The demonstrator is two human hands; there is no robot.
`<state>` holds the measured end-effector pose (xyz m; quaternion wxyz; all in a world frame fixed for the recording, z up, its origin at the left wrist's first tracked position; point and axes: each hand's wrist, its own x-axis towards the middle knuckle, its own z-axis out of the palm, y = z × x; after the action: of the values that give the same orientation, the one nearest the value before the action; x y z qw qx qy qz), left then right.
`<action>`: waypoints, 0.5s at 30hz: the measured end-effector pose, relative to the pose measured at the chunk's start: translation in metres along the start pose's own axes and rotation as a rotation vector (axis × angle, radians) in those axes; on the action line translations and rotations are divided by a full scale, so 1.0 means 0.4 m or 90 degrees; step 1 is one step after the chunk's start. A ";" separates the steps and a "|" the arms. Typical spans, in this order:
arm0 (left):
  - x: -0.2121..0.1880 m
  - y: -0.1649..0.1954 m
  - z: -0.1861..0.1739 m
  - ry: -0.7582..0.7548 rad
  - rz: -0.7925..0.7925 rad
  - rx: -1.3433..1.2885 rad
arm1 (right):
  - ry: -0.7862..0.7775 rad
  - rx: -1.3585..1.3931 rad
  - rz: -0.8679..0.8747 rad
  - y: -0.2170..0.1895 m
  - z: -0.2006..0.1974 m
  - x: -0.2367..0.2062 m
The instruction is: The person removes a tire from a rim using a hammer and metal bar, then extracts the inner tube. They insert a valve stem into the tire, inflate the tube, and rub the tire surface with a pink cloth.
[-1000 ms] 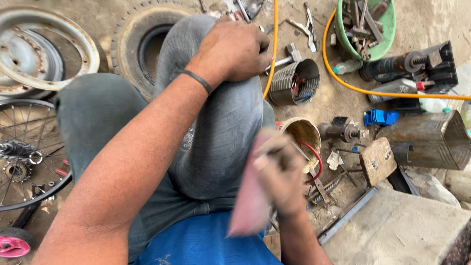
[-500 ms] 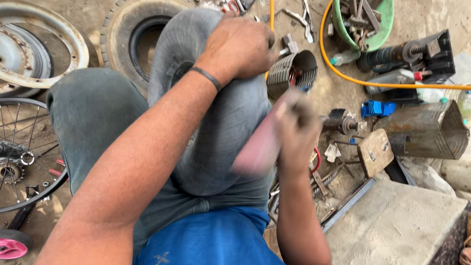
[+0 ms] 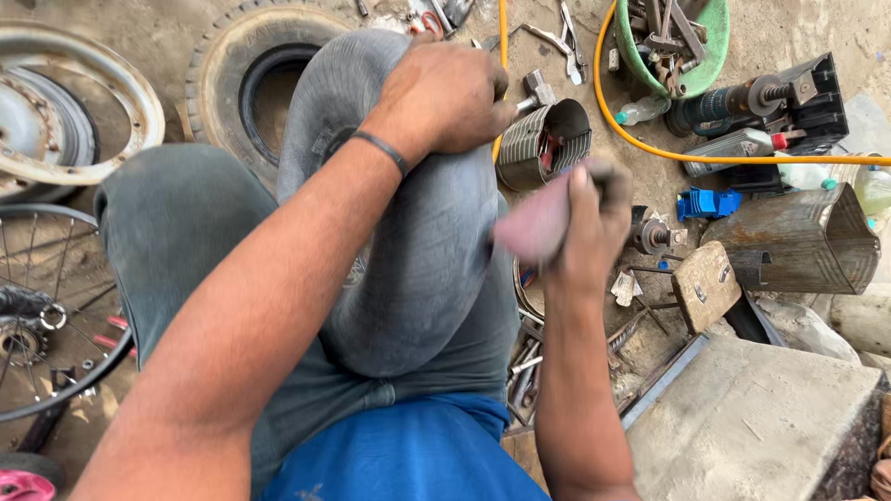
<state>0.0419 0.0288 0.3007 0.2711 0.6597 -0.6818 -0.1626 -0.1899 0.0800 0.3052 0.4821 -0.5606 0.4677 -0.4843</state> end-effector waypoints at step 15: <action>-0.008 -0.008 -0.004 0.030 0.018 0.009 | -0.386 -0.203 -0.208 -0.070 0.007 -0.134</action>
<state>0.0454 0.0319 0.2995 0.2846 0.6552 -0.6860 -0.1386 -0.1905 0.1363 0.3281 0.4217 -0.8138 0.2773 -0.2881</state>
